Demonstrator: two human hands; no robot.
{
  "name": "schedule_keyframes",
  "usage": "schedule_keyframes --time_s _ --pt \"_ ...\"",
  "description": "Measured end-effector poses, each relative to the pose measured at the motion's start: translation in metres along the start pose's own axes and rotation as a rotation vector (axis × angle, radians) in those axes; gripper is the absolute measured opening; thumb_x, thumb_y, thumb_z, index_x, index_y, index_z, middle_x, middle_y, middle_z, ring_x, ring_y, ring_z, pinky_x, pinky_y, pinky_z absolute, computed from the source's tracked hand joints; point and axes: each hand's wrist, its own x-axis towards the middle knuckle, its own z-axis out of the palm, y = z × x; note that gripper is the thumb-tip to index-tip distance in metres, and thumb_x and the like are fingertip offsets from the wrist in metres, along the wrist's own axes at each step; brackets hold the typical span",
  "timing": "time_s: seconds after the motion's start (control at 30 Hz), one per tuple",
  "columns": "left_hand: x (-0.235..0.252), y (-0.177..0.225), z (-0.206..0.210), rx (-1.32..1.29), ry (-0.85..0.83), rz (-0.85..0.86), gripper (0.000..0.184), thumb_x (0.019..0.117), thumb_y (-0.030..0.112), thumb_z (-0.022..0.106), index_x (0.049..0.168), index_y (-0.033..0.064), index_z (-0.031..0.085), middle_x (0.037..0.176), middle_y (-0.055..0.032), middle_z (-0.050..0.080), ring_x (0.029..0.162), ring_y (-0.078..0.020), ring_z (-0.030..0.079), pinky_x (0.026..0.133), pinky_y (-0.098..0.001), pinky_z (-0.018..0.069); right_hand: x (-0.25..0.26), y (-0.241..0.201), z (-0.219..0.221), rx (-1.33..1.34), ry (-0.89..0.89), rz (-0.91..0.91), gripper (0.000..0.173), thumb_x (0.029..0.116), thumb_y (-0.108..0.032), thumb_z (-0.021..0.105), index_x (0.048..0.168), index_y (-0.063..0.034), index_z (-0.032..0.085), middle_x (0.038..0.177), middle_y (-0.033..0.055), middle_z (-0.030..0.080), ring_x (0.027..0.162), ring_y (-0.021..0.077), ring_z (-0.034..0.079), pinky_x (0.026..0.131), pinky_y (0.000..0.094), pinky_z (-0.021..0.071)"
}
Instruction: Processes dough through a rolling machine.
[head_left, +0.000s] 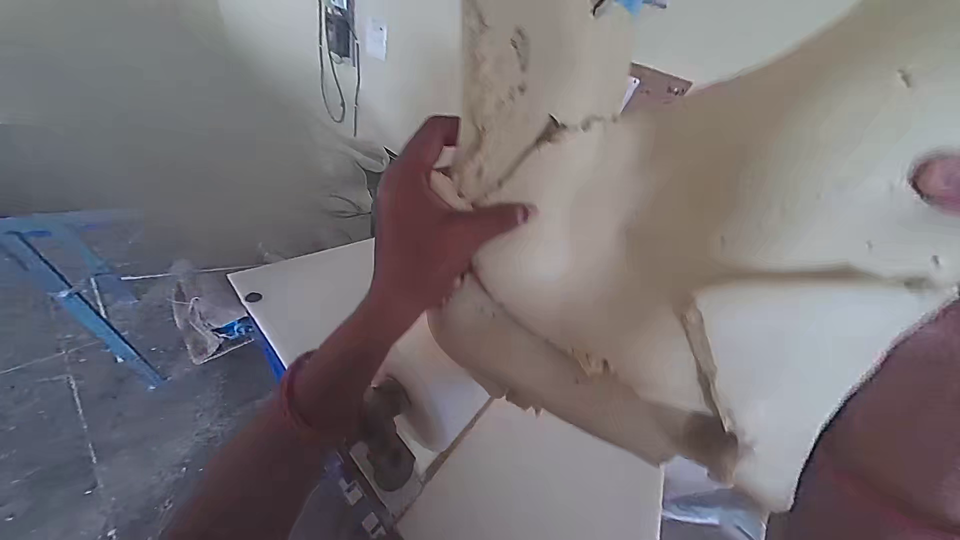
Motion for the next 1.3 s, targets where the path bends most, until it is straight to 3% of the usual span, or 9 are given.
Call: schedule_keyframes --time_s 0.07,0.17,0.3,0.43,0.57,0.67,0.87,1.07,1.3 --pt "0.016 -0.01 -0.025 -0.069 0.045 -0.044 0.058 0.0821 0.002 0.081 0.132 0.01 0.052 0.118 -0.0062 0.066 0.101 -0.0115 0.069 0.082 -0.027 0.0605 0.036 0.012 0.028 0.048 -0.319 -0.196 0.028 0.0938 0.001 0.06 0.12 -0.0087 0.058 0.109 -0.0019 0.069 0.101 0.0083 0.069 0.088 0.0249 0.0601" --pt "0.037 -0.056 -0.056 -0.204 0.197 -0.104 0.062 0.084 -0.001 0.077 0.137 0.0095 0.048 0.124 -0.006 0.063 0.108 -0.0139 0.067 0.089 -0.0323 0.0598 0.108 0.008 0.131 0.125 -0.369 -0.141 0.021 0.0826 -0.003 0.066 0.098 -0.0168 0.062 0.087 -0.0065 0.073 0.081 0.0063 0.072 0.071 0.0257 0.0641" --pt "0.05 -0.134 -0.095 -0.298 0.397 -0.397 0.052 0.0885 0.013 0.076 0.135 0.0156 0.053 0.114 -0.0007 0.069 0.094 -0.0134 0.072 0.079 -0.0368 0.0633 0.143 0.055 0.233 0.241 -0.472 0.094 0.018 0.0876 -0.003 0.067 0.104 -0.0087 0.063 0.087 0.001 0.074 0.079 0.0119 0.074 0.07 0.0312 0.0646" --pt "0.038 -0.234 -0.115 -0.302 0.563 -0.58 0.052 0.0844 0.006 0.08 0.132 0.005 0.058 0.11 -0.0126 0.071 0.093 -0.0222 0.072 0.078 -0.044 0.0631 0.124 0.152 0.319 0.168 -0.453 0.476 0.009 0.0907 -0.011 0.071 0.099 -0.0068 0.07 0.088 0.0028 0.074 0.079 0.0126 0.07 0.069 0.0331 0.0603" --pt "-0.013 -0.36 -0.12 0.051 0.529 -0.853 0.07 0.0834 0.017 0.081 0.143 -0.0004 0.049 0.127 -0.0261 0.063 0.116 -0.0363 0.064 0.098 -0.057 0.0519 0.091 0.318 0.364 -0.27 -0.839 0.642 0.037 0.0985 -0.033 0.066 0.123 -0.0053 0.063 0.105 0.0103 0.068 0.09 0.0188 0.066 0.077 0.0382 0.0563" --pt "-0.022 -0.41 -0.135 0.141 0.473 -1.1 0.071 0.0893 0.023 0.077 0.143 -0.0068 0.043 0.131 -0.0294 0.06 0.121 -0.04 0.06 0.101 -0.0582 0.0482 0.082 0.393 0.383 -1.041 -1.16 0.441 0.059 0.0909 -0.023 0.076 0.139 0.0029 0.054 0.135 0.032 0.056 0.127 0.0464 0.053 0.095 0.0678 0.0447" --pt "-0.019 -0.413 -0.157 0.138 0.231 -1.181 0.072 0.0933 0.038 0.074 0.14 -0.0088 0.047 0.133 -0.0294 0.058 0.124 -0.0377 0.058 0.104 -0.0568 0.0461 0.072 0.366 0.378 -0.937 -1.473 0.613 0.061 0.1039 -0.038 0.06 0.15 -0.0008 0.044 0.131 0.0291 0.059 0.109 0.0405 0.06 0.088 0.0579 0.0464" --pt "-0.022 -0.416 -0.173 -0.062 0.134 -1.257 0.077 0.0947 0.044 0.071 0.146 -0.0045 0.041 0.138 -0.0261 0.054 0.124 -0.0344 0.057 0.101 -0.0512 0.0495 0.066 0.345 0.381 -0.932 -1.476 0.68 0.074 0.0996 -0.045 0.065 0.155 -0.0025 0.039 0.145 0.0273 0.053 0.132 0.046 0.051 0.099 0.0673 0.0418" --pt "-0.023 -0.434 -0.184 -0.004 0.012 -1.231 0.074 0.0857 0.03 0.082 0.141 -0.0034 0.046 0.13 -0.0245 0.06 0.115 -0.0329 0.063 0.092 -0.0518 0.0546 0.051 0.355 0.392 -0.974 -1.556 0.643 0.083 0.0983 -0.052 0.063 0.15 0.0087 0.04 0.151 0.0305 0.046 0.144 0.0424 0.042 0.118 0.0597 0.0295"
